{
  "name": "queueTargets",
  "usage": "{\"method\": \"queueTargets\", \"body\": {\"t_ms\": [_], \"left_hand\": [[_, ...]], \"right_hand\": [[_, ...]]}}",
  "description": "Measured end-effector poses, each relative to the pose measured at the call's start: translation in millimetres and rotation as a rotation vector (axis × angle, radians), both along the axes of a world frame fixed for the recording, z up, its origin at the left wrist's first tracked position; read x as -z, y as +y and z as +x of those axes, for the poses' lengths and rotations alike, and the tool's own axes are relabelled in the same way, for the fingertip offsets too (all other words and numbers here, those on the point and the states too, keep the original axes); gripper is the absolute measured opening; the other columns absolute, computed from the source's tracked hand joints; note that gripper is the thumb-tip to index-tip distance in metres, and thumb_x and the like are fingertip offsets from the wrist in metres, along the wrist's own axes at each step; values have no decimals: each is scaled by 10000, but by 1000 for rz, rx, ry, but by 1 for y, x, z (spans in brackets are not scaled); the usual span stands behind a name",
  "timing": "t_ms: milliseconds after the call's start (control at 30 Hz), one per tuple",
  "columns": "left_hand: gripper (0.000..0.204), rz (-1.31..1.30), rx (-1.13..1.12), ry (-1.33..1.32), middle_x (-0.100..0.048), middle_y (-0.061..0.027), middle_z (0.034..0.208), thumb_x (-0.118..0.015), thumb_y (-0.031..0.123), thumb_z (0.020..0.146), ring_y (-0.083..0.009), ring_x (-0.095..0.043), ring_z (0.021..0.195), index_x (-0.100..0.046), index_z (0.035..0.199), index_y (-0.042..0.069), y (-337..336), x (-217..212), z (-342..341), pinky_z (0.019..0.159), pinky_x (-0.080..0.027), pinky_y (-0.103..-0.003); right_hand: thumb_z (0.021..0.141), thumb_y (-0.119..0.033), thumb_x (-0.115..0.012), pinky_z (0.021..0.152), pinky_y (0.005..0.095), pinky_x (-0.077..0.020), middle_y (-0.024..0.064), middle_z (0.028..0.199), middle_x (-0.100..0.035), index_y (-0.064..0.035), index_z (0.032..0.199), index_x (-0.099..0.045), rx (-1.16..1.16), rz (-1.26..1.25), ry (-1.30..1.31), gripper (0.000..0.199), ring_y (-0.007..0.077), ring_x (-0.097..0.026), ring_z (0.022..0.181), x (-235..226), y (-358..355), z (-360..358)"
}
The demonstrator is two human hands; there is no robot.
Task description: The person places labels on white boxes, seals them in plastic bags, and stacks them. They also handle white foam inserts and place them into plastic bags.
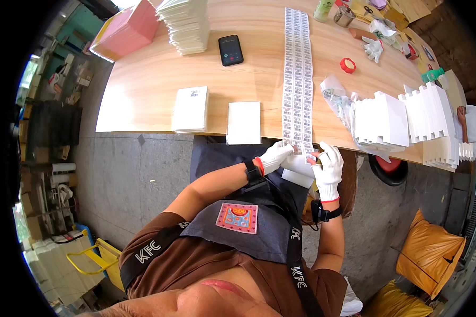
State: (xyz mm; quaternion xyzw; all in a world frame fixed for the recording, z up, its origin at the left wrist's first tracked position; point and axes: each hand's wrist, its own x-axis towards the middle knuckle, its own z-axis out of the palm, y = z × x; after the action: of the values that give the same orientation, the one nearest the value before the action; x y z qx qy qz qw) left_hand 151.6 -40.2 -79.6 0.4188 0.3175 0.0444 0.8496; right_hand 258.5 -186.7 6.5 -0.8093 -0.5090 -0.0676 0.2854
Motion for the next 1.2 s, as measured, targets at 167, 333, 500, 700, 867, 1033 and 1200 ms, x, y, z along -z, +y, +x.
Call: {"method": "queueTargets", "body": {"t_ms": [167,333,500,700,867,1033,1200], "left_hand": [[286,37,35,-30,-672,-90,1029,-556,172,903,-161,-635,931,-623,1112,-11,0,14,2,846,-496,-286],[451,-118,112,-198,-658,-64,1078,-640,318,918,-149,-617,972,-580,1223,-9,4,11,-3,881,-478,-279],[606,11,269,-147,-596,-19,1153,-654,351,920,-88,-548,990,-453,1382,14,26,-21,-50,855,-428,-214],[536,8,91,29,-590,-91,1243,-618,309,943,-144,-589,1025,-441,1365,30,52,-14,-128,875,-487,-287],[401,-98,-302,61,-618,-81,1132,-616,354,946,-138,-625,879,-516,1187,49,67,-13,-148,753,-527,-277],[296,-148,-482,52,-625,-41,917,-627,342,941,-127,-647,733,-544,1048,80,75,-12,-143,650,-540,-265],[246,-117,-497,26,-631,-33,838,-615,305,952,-135,-654,709,-566,1028,76,77,-8,-140,653,-547,-272]], "right_hand": [[649,-54,-781,902,402,-479,112,1073,-661,-29,780,-684,-75,93,-19,165,308,-606,1035,-2,-2,4],[847,-50,-674,804,281,-496,84,998,-679,19,966,-670,173,241,696,137,161,-628,894,-24,13,12],[892,-96,-660,779,229,-472,37,930,-670,36,1051,-658,77,288,1331,207,105,-603,862,-27,97,-1],[843,-187,-711,778,261,-475,71,925,-679,-10,902,-725,-132,17,1062,187,135,-617,859,26,200,-37],[745,-183,-734,756,338,-503,90,934,-666,-105,827,-750,2,-64,676,115,252,-643,859,37,227,-45],[761,-165,-696,740,372,-503,89,950,-663,-112,827,-729,68,-56,417,91,265,-635,822,38,228,-55],[844,-147,-634,734,383,-507,109,937,-677,-99,1041,-651,90,82,347,203,277,-648,825,50,227,-51]]}}
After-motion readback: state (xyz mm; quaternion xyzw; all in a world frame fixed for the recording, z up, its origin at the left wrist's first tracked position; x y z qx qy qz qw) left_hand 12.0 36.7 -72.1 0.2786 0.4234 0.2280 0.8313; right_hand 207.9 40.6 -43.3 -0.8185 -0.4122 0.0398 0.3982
